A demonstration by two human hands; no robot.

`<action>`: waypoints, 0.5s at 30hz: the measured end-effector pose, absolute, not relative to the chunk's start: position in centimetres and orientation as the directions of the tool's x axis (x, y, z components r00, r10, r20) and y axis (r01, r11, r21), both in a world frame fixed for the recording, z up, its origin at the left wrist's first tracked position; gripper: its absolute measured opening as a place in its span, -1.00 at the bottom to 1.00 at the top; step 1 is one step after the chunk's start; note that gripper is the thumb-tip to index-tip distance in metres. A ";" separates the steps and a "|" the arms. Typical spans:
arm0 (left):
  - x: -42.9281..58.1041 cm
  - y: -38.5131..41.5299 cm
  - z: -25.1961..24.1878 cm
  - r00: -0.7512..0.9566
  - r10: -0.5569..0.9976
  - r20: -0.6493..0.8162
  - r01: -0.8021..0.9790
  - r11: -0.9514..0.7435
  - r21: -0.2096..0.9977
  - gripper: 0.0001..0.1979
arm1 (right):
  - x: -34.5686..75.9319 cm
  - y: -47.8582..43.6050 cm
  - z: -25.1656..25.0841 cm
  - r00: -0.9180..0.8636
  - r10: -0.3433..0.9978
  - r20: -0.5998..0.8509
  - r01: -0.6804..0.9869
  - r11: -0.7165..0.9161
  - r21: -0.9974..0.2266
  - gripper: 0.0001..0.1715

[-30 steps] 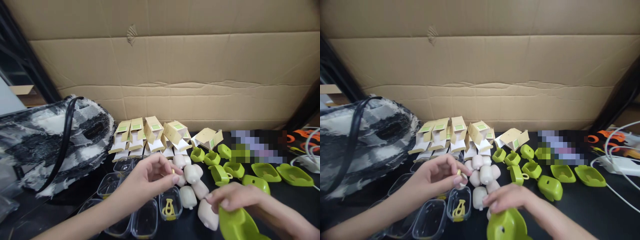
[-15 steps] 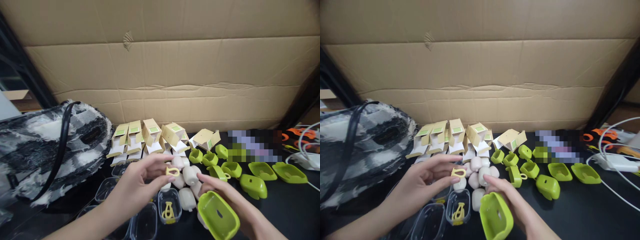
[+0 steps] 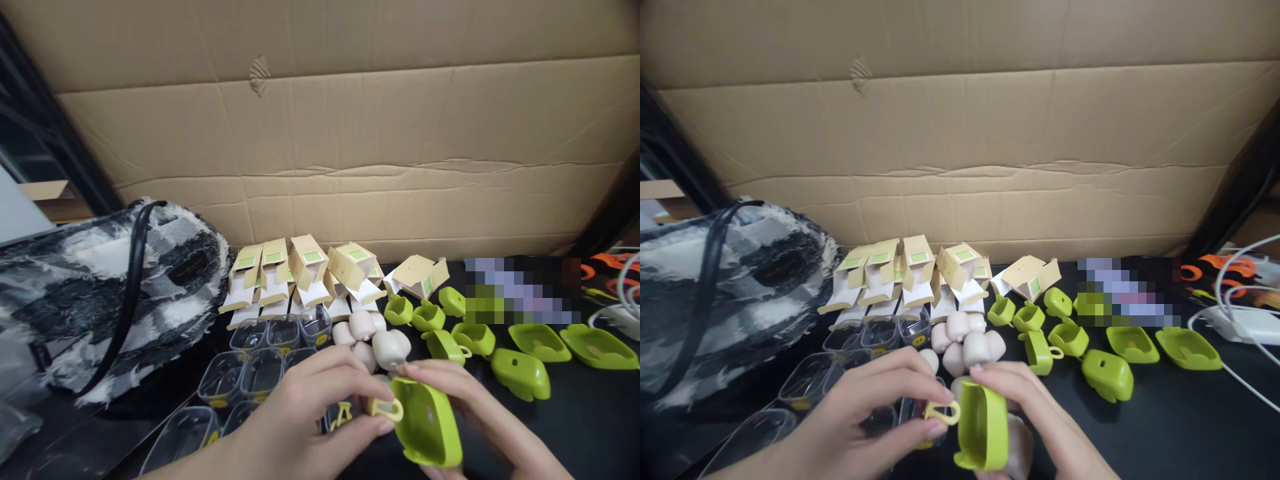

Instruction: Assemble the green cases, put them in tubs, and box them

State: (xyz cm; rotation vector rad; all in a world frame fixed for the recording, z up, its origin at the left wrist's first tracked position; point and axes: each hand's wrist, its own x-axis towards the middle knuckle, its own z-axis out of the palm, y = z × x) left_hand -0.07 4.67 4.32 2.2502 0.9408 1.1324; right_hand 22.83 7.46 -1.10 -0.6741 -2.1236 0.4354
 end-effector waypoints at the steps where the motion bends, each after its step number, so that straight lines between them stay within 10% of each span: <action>1: 0.1 4.7 4.1 0.427 0.754 0.500 0.368 -0.649 0.666 -0.91 | 22.9 7.4 -1.1 -0.519 0.583 0.625 0.296 0.808 -0.509 -0.22; 15: 1.0 4.1 3.0 0.431 0.669 0.606 0.481 -0.738 0.473 -0.91 | 21.3 7.0 -1.1 -0.404 0.603 0.688 0.364 0.796 -0.484 -0.46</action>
